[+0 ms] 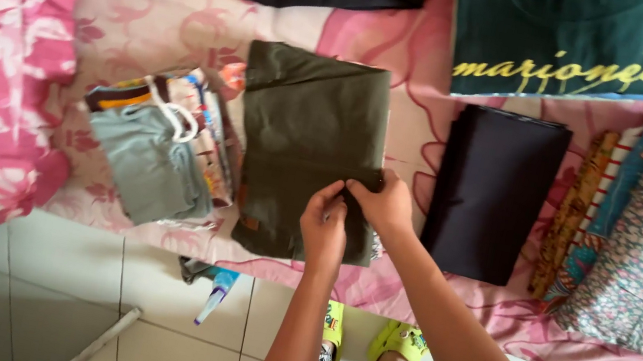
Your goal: Organizing and arranging different pieces of clothing on a bed.
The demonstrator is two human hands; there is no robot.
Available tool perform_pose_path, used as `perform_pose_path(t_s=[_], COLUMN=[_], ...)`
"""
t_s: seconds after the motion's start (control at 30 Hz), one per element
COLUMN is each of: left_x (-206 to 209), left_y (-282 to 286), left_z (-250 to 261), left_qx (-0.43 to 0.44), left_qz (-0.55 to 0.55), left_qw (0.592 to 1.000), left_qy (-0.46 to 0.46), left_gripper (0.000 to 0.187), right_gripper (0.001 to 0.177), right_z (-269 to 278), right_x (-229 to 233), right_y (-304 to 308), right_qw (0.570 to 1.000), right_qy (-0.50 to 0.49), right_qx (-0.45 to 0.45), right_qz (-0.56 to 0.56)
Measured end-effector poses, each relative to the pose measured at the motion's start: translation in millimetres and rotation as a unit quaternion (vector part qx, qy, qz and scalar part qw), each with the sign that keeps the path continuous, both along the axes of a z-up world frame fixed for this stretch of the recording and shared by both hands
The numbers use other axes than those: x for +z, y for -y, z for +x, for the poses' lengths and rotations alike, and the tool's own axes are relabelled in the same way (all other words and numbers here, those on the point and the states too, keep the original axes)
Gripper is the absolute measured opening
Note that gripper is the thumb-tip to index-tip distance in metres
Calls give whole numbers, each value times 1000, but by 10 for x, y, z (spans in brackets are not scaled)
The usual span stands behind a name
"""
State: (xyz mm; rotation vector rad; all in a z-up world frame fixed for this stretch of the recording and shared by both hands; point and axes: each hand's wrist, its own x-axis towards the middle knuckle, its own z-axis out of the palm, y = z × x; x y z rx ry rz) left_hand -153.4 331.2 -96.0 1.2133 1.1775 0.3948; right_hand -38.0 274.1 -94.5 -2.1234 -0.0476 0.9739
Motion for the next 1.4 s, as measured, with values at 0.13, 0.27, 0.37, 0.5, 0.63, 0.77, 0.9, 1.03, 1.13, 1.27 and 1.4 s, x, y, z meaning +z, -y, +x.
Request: perform_pose_path(t_s=[0.13, 0.27, 0.37, 0.5, 0.63, 0.77, 0.9, 1.03, 1.13, 1.27, 1.4], left_x=[431, 949, 1424, 1942, 1825, 1866, 2367, 2407, 2027, 296, -863], left_y=[-56, -163, -271, -386, -295, -538, -1150, -1706, -2036, -2411, -2610], left_z=[-118, -197, -362, -505, -554, -164, 792, 1662, 2232, 2730, 2743], left_qx=[33, 215, 363, 335, 390, 376, 339, 256, 202, 187, 139], left_qz=[18, 19, -210, -428, -475, -377, -203, -100, -59, -126, -216], left_qw=[999, 962, 908, 817, 778, 827, 885, 908, 903, 955, 964], left_qy=[-26, -169, -6, 192, 132, 182, 247, 316, 376, 193, 63], left_gripper=[35, 55, 67, 71, 65, 53, 62, 65, 62, 52, 54], right_gripper=[44, 52, 51, 52, 49, 60, 53, 48, 45, 43, 59], right_z=[-118, -244, -186, 10, 395, 976, 1817, 2525, 3068, 3615, 3480], right_x=[447, 890, 1491, 1944, 2161, 2220, 2250, 2491, 2157, 722, -570], right_y=[-190, -374, -413, -328, -212, -343, -757, -1165, -1432, -1540, -1474], right_qw=[993, 918, 911, 875, 902, 946, 943, 937, 881, 931, 982], right_qy=[-86, -185, -242, -330, -283, -150, -118, -93, -49, 36, 24], right_qx=[3, -67, -74, -122, -101, -8, -24, -44, -49, -109, -136], right_qz=[84, 346, 326, 331, 310, 289, 310, 334, 468, 347, 128])
